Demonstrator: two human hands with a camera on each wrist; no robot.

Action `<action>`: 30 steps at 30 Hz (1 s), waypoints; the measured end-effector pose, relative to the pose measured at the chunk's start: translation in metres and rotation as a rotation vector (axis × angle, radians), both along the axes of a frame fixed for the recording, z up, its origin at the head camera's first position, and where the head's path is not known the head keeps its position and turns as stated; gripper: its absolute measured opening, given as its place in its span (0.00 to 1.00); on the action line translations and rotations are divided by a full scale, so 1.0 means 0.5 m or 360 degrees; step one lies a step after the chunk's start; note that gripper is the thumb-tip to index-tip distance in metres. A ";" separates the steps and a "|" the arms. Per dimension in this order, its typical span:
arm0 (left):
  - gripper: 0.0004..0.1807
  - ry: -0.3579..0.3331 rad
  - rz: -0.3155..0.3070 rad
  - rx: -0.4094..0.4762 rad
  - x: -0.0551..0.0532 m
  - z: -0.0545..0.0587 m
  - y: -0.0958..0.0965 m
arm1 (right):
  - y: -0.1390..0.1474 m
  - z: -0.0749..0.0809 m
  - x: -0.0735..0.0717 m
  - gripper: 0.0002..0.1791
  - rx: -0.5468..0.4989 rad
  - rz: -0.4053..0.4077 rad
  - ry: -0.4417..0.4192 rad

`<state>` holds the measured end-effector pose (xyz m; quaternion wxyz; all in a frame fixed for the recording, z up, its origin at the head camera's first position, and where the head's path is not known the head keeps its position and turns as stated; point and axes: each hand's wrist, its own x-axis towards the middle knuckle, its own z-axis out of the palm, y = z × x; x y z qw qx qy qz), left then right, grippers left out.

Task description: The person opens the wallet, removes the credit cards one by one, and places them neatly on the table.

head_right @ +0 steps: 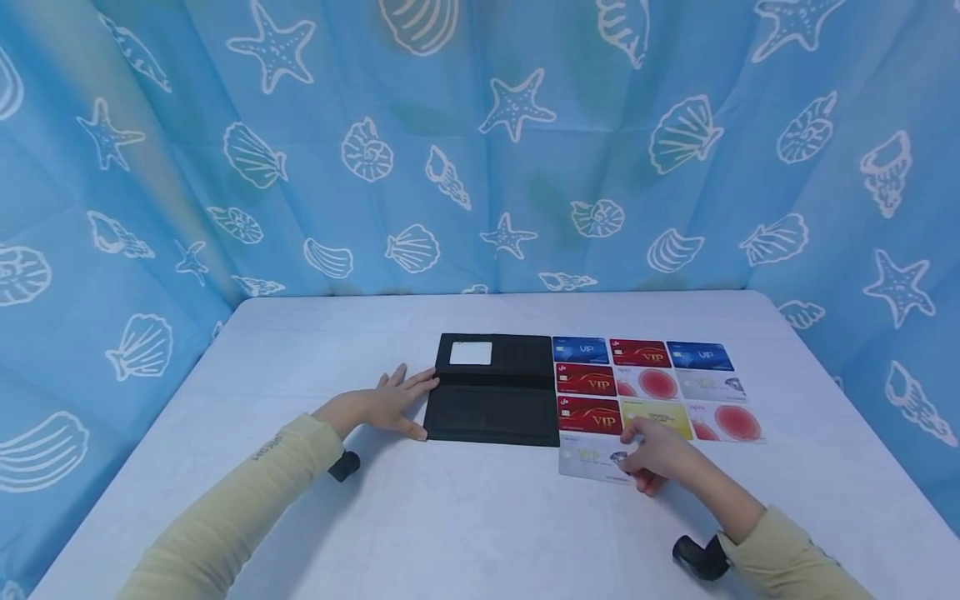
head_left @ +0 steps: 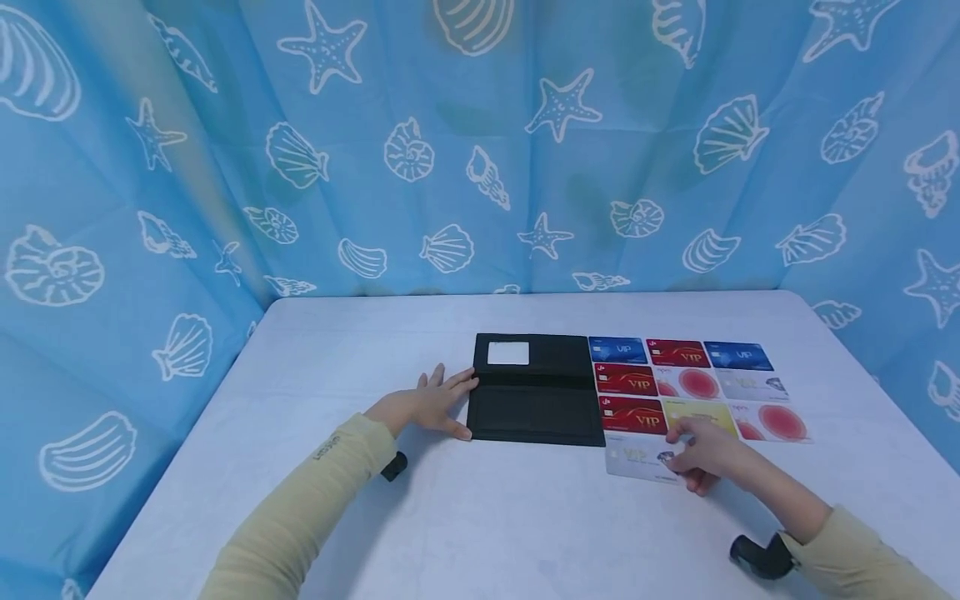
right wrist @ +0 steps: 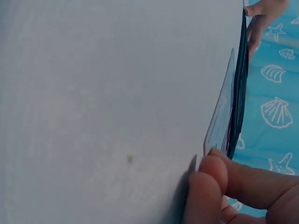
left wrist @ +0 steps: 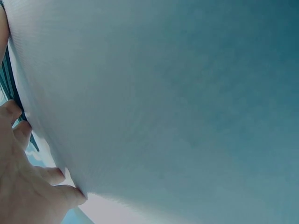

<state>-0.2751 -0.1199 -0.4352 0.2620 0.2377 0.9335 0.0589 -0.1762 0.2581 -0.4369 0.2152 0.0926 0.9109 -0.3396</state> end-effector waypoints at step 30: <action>0.49 0.0067 0.0082 -0.0078 0.026 0.006 0.004 | 0.009 -0.006 -0.011 0.28 -0.0034 0.0056 0.0021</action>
